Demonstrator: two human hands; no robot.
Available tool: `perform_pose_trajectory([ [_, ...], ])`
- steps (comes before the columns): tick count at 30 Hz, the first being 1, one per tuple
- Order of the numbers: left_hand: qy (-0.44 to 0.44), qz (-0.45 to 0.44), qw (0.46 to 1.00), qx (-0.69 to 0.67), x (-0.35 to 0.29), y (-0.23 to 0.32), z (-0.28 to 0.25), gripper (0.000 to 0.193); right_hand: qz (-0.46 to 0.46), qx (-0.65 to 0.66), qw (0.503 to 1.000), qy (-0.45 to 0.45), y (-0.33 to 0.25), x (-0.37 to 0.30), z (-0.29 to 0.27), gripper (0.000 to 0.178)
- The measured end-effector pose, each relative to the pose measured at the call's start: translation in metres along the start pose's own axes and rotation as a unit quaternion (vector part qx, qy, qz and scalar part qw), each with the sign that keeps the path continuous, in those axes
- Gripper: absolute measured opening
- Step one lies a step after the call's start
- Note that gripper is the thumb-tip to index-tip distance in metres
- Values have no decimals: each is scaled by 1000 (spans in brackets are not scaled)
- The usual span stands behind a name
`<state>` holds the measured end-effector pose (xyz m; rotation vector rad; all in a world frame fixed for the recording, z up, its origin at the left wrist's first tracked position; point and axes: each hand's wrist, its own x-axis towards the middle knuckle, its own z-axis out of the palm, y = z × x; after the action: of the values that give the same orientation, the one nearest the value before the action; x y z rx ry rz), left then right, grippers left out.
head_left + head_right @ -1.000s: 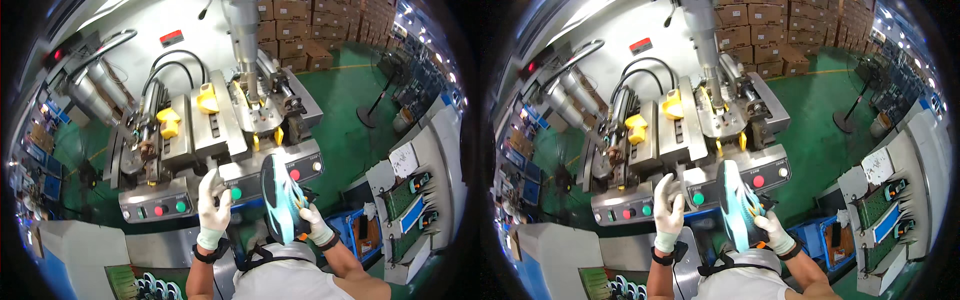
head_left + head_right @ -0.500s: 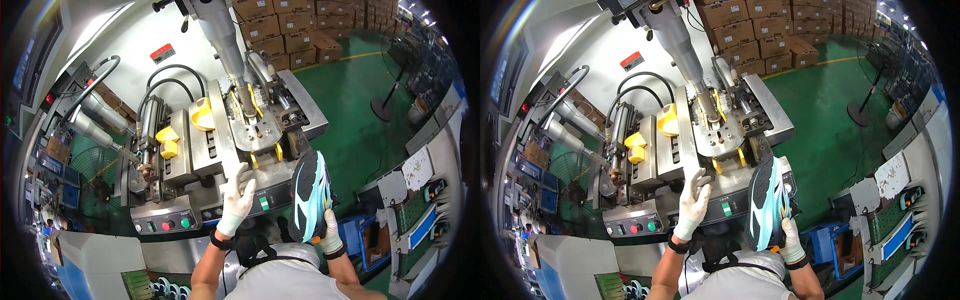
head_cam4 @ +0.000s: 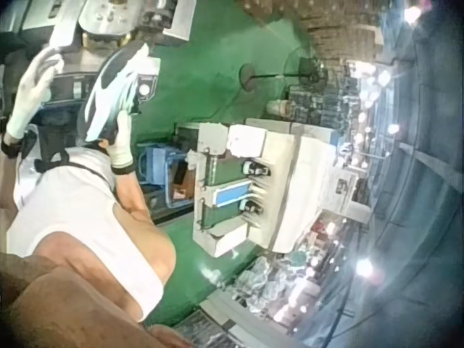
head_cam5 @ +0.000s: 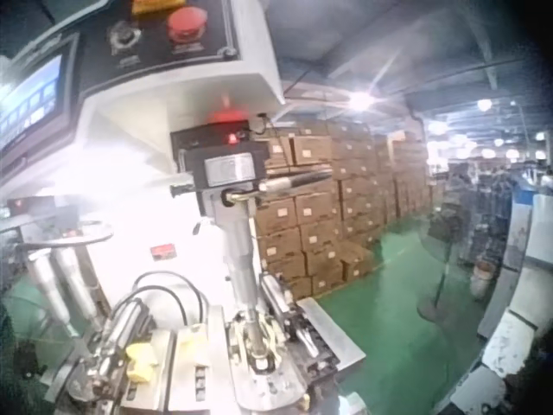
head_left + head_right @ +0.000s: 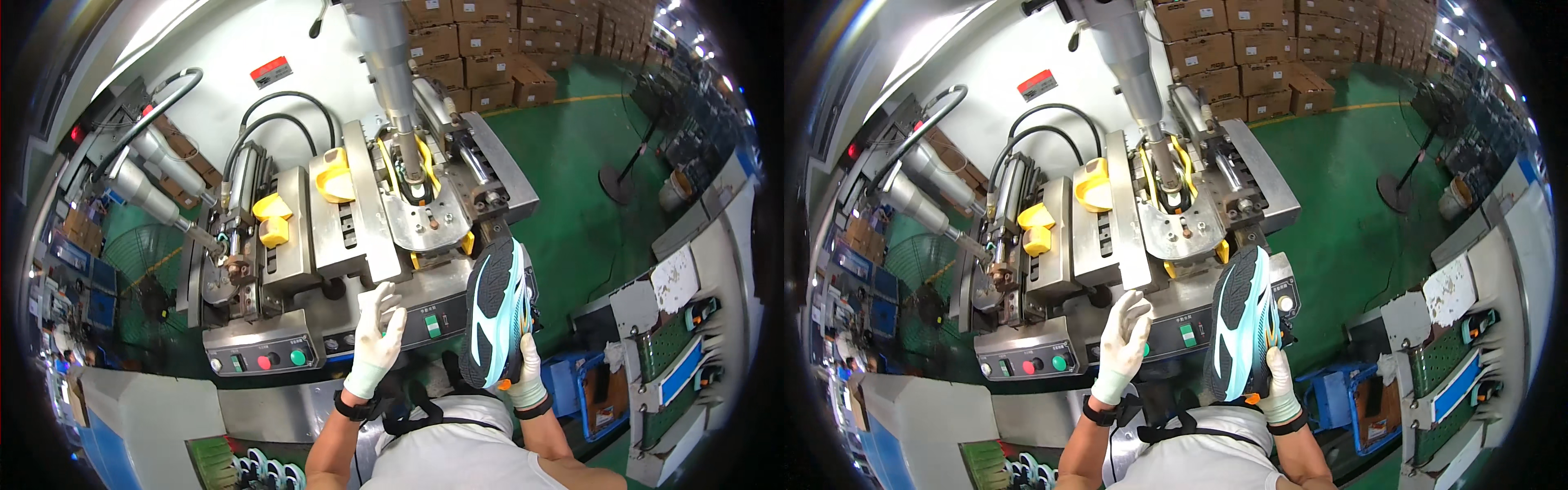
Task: The person picks up shoes from a table, places them into a machine, and presses buttons. They then remove the shoes from the machine and place them onto a conveyor belt.
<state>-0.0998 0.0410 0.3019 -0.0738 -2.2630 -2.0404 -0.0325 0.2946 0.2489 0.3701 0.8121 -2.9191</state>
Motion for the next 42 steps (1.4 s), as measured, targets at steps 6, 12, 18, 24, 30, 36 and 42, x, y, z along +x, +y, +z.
perform_pose_trajectory([
  [6, 1, 48, 995, 84, -6, -20, -6, 51, 38, -8, 999, -3, -2, -3, 4, 63],
  [12, 6, 60, 996, 71, -10, -25, -3, 52, 10, -47, 999, 14, -4, -1, 6, 67],
  [18, -6, 30, 999, -17, 14, -9, 6, 48, -3, -31, 999, -39, -5, 12, -9, 60],
  [24, 0, -10, 1000, 9, 95, -20, 16, 48, -29, -71, 997, 0, -16, 29, 14, 63],
  [30, -12, -2, 984, 178, 222, -74, 45, 54, -71, -87, 993, 43, -26, 27, -7, 61],
  [36, 49, -17, 929, 366, 318, -172, 83, 57, -105, -159, 978, 85, -29, 14, -23, 70],
  [42, -21, -105, 953, 284, 345, -178, 58, 45, -99, -218, 965, 106, -31, -1, -25, 58],
])
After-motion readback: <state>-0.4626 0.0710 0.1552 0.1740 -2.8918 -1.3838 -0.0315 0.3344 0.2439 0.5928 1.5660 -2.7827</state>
